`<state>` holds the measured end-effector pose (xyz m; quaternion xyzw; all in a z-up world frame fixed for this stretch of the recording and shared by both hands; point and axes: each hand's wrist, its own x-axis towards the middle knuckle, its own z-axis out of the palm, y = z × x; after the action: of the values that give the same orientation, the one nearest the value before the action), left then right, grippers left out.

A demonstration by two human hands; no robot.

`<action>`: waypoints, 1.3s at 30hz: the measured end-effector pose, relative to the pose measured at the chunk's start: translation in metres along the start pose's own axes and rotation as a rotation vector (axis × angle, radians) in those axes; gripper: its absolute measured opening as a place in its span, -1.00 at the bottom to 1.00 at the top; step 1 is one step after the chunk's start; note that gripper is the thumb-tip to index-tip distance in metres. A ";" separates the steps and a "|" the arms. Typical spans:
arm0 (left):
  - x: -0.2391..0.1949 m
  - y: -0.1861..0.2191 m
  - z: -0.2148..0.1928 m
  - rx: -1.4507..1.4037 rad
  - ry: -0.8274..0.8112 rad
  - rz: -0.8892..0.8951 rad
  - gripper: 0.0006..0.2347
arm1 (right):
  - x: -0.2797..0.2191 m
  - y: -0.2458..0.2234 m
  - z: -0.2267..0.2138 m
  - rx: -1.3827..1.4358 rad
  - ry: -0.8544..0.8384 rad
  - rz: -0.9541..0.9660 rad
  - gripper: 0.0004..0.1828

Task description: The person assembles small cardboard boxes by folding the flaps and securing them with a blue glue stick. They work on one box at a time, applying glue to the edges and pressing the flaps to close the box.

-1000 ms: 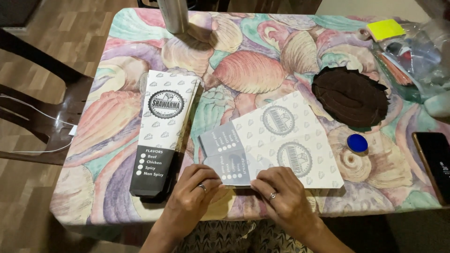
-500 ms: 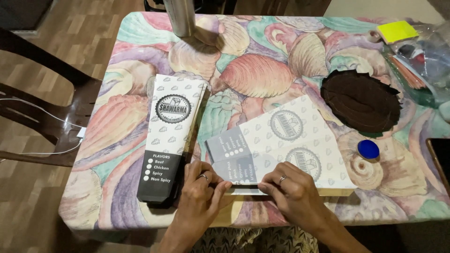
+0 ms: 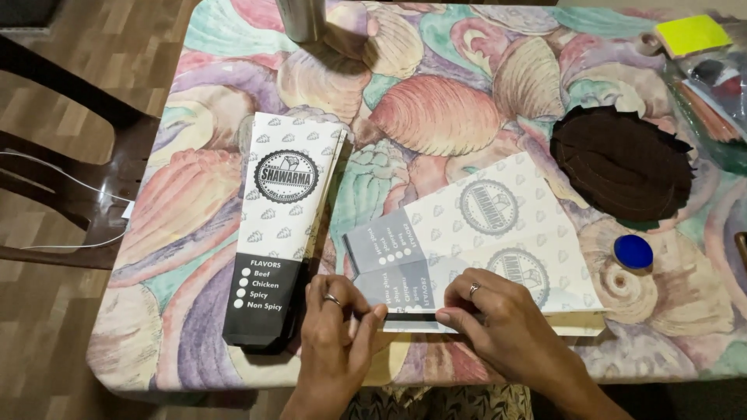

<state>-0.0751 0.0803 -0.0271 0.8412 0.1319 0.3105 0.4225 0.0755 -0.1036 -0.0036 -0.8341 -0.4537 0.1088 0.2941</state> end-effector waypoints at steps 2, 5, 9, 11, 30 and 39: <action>-0.010 -0.008 0.012 0.091 -0.001 0.084 -0.81 | 0.001 -0.002 0.000 0.005 -0.032 0.061 -0.83; -0.025 -0.017 0.028 0.222 -0.037 0.392 -0.80 | 0.000 -0.002 0.000 0.001 -0.054 0.107 -0.82; -0.033 -0.001 0.028 0.382 -0.110 0.612 -0.79 | -0.006 0.007 0.004 -0.163 0.059 -0.038 -0.74; -0.034 0.007 0.030 0.497 -0.100 0.653 -0.75 | -0.015 0.015 0.005 -0.205 0.058 -0.055 -0.76; -0.041 0.010 0.050 0.809 -0.197 0.525 -0.41 | -0.018 0.023 -0.035 0.048 -0.016 0.327 -0.90; -0.032 0.029 0.055 1.085 -0.255 0.646 -0.48 | -0.031 0.033 -0.033 -0.143 -0.109 0.345 -0.80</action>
<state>-0.0665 0.0130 -0.0421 0.9630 -0.0410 0.2088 -0.1652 0.0960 -0.1556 0.0013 -0.9112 -0.3258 0.1701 0.1861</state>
